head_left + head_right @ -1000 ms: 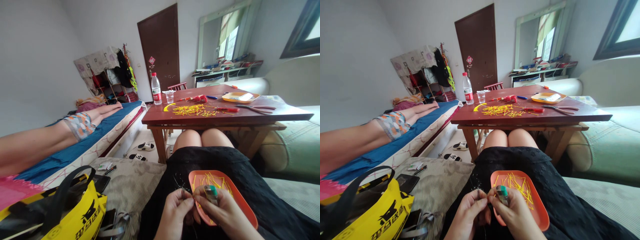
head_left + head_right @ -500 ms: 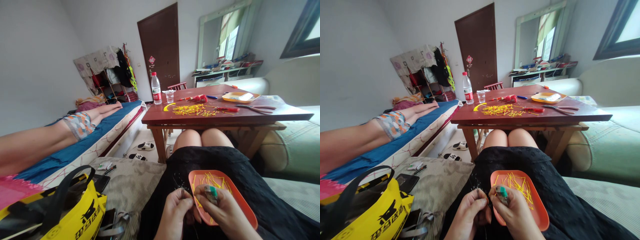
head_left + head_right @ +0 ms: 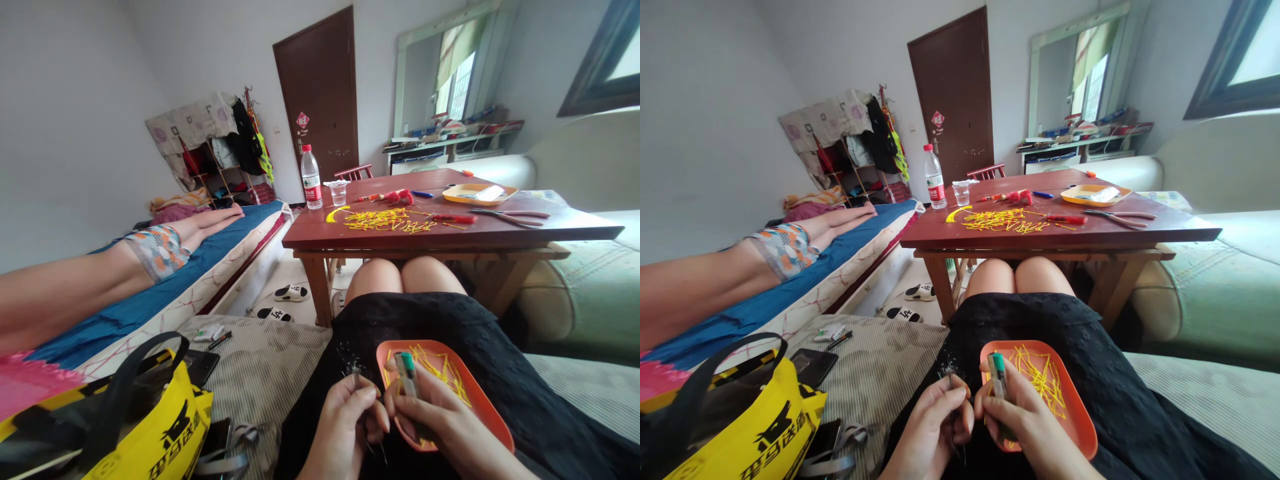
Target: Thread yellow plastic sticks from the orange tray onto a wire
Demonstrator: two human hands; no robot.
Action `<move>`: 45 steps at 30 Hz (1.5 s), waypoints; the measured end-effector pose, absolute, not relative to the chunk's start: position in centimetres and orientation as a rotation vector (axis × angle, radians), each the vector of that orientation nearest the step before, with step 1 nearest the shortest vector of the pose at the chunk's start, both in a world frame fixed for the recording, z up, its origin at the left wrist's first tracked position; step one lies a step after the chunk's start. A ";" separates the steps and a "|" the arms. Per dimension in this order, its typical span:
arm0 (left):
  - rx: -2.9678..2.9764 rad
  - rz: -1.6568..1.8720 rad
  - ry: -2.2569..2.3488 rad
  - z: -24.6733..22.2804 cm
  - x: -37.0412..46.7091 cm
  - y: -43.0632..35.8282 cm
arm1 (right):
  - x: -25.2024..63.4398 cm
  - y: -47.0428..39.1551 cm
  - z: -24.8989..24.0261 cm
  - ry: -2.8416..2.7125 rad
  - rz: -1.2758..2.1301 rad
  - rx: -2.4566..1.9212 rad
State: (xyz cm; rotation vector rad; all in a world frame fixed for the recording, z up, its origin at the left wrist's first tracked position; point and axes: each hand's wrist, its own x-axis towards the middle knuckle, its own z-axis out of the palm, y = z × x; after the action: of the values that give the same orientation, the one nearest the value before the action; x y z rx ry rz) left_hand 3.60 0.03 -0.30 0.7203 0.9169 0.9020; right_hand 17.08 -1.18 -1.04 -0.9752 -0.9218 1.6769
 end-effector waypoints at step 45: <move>0.526 1.037 0.873 0.0 3.6 0.3 | 16.8 -1.1 -1.2 -0.993 1.631 -1.158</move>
State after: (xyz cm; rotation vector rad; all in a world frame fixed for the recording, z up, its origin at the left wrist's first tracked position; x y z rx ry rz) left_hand 3.61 0.28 -0.02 0.5264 0.8730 1.0372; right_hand 16.80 -1.09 -1.15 -1.1575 -0.9925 1.6307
